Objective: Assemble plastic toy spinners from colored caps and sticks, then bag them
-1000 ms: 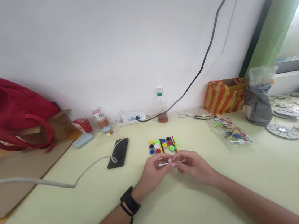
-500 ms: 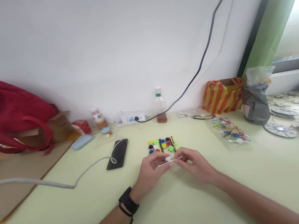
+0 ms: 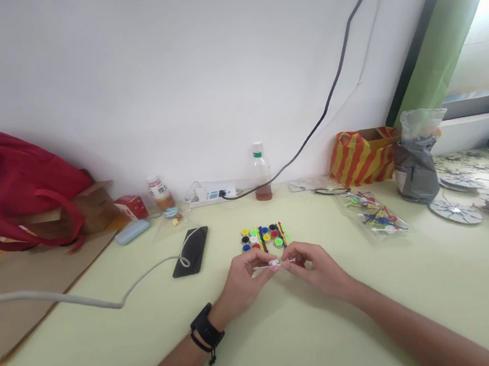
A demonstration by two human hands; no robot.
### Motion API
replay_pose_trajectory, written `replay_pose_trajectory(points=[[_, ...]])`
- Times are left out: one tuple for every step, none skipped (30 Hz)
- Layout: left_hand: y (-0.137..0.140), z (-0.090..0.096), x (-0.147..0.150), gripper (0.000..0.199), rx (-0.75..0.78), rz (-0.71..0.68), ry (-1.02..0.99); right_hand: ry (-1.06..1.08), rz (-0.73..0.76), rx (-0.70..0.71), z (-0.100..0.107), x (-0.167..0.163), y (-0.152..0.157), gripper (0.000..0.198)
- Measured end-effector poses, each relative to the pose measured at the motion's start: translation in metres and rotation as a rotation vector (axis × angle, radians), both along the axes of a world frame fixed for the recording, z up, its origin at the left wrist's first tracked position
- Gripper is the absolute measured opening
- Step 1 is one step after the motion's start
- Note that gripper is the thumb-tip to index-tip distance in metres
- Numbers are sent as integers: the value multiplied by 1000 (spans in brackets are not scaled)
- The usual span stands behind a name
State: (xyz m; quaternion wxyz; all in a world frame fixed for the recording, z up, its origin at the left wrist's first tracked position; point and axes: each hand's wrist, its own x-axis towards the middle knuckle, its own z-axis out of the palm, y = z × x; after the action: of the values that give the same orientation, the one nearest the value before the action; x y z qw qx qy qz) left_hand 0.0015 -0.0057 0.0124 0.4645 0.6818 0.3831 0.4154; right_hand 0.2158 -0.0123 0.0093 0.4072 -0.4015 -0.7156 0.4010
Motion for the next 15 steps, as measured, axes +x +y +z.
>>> replay_pose_trajectory(points=[[0,0,0,22,4,5,-9,1,1,0,1,0,0,26],[0,-1,0,22,2,7,-31,3,0,3,1,0,0,27],[0,-1,1,22,-6,1,-63,7,0,7,1,0,0,28],[0,-2,1,23,-21,-15,-100,14,-1,11,2,1,0,28],[0,-1,1,24,-44,-40,-137,24,-4,14,2,1,1,29],[0,0,1,24,-74,-67,-169,37,-6,13,2,2,1,29],[-1,2,0,24,-108,-91,-192,49,-7,11,1,2,2,29],[-1,4,0,24,-143,-111,-207,60,-9,9,1,2,2,29],[-1,6,-1,23,-177,-127,-212,66,-12,8,0,3,3,29],[-1,8,-2,23,-208,-139,-213,66,-13,11,0,3,3,29],[0,9,-3,22,-229,-148,-210,64,-16,21,-1,3,3,28],[0,10,-4,23,-241,-149,-206,57,-25,39,-2,3,3,28],[1,9,-4,24,-246,-142,-205,47,-42,69,-2,4,3,28],[2,8,-4,25,-245,-125,-207,30,-64,105,-3,5,2,28],[3,7,-4,28,-244,-104,-210,8,-84,144,-4,6,2,29]])
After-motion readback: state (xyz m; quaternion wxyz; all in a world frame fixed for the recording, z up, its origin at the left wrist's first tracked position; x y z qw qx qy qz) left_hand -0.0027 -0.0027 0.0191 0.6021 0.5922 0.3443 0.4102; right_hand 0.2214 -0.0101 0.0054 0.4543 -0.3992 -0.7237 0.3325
